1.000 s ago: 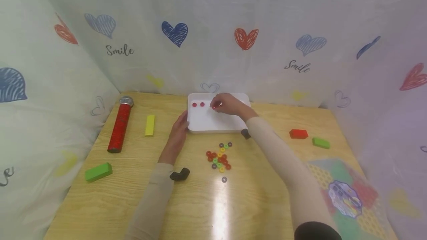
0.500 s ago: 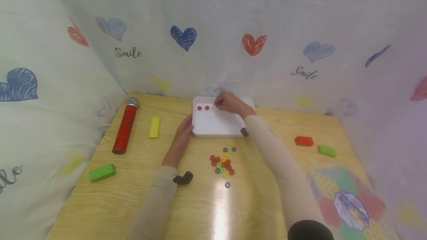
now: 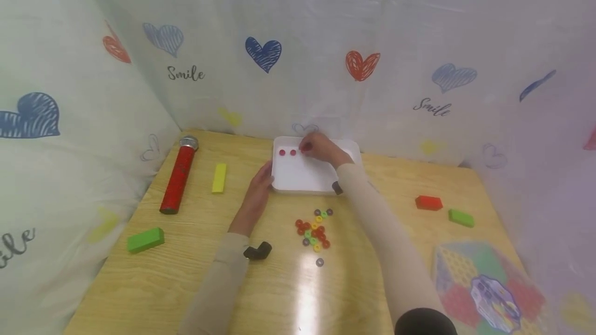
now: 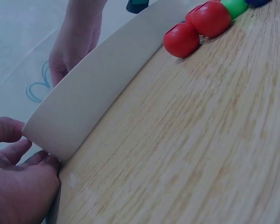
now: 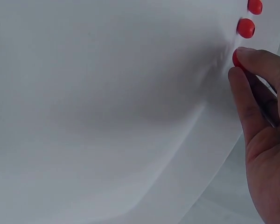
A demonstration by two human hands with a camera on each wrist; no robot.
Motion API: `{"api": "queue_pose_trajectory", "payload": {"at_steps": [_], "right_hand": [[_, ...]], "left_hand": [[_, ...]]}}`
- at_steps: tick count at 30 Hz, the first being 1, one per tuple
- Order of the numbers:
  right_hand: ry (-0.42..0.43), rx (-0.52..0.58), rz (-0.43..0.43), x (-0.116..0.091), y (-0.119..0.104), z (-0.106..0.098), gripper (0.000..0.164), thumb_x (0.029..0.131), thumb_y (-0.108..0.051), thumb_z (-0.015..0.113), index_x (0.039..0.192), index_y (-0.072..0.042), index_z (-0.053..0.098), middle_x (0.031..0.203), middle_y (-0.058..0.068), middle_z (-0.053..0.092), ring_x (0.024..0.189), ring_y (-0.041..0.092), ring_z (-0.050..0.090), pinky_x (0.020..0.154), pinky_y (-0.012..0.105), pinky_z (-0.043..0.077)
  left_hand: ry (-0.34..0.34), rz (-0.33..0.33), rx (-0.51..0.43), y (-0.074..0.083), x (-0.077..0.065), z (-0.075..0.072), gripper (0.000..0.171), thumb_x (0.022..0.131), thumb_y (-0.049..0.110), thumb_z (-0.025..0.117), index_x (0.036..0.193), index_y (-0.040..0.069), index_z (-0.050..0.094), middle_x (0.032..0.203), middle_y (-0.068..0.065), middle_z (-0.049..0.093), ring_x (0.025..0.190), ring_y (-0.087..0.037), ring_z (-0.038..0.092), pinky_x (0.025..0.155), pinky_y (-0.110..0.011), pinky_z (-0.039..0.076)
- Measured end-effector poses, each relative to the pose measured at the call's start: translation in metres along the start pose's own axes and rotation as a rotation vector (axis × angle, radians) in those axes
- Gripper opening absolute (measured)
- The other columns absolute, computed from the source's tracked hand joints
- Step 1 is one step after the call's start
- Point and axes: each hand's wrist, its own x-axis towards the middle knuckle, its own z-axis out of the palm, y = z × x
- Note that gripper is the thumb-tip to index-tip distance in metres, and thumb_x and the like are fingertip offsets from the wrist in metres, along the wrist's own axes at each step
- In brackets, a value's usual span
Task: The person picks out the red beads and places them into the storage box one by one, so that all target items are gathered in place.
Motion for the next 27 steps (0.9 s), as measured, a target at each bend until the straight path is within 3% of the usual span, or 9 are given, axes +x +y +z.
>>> {"api": "queue_pose_trajectory", "payload": {"at_steps": [12, 17, 23, 27], "right_hand": [[-0.066, -0.048, 0.078, 0.003, 0.001, 0.006, 0.021, 0.088, -0.006, 0.068, 0.108, -0.012, 0.07, 0.107, 0.006, 0.064, 0.099, 0.021, 0.057, 0.094, 0.035, 0.05], [-0.067, -0.044, 0.098, -0.005, 0.0, 0.003, 0.025, 0.088, -0.004, 0.068, 0.112, -0.009, 0.069, 0.109, 0.007, 0.064, 0.1, 0.021, 0.058, 0.094, 0.035, 0.05], [-0.042, -0.007, 0.051, -0.016, -0.006, -0.01, 0.029, 0.088, 0.0, 0.066, 0.116, -0.002, 0.066, 0.114, 0.012, 0.065, 0.104, 0.027, 0.061, 0.092, 0.039, 0.052], [-0.015, 0.037, 0.008, -0.026, -0.008, -0.015, 0.028, 0.089, -0.002, 0.065, 0.117, -0.003, 0.065, 0.116, 0.012, 0.065, 0.106, 0.026, 0.061, 0.091, 0.037, 0.053]], "left_hand": [[-0.006, 0.023, -0.001, -0.003, 0.0, -0.001, 0.051, 0.101, 0.0, 0.035, 0.151, 0.008, 0.029, 0.159, -0.01, 0.023, 0.147, -0.017, 0.018, 0.12, -0.033, 0.016], [-0.014, 0.004, 0.009, -0.004, 0.001, 0.002, 0.051, 0.102, 0.001, 0.035, 0.152, 0.008, 0.028, 0.159, -0.009, 0.023, 0.146, -0.017, 0.018, 0.12, -0.033, 0.016], [-0.004, 0.0, 0.022, -0.002, 0.0, 0.002, 0.051, 0.102, 0.001, 0.035, 0.152, 0.009, 0.028, 0.159, -0.009, 0.024, 0.147, -0.017, 0.018, 0.12, -0.034, 0.017], [0.006, 0.0, 0.019, 0.0, 0.0, 0.0, 0.051, 0.102, 0.001, 0.035, 0.151, 0.009, 0.029, 0.158, -0.008, 0.024, 0.146, -0.016, 0.019, 0.12, -0.032, 0.017]]}}
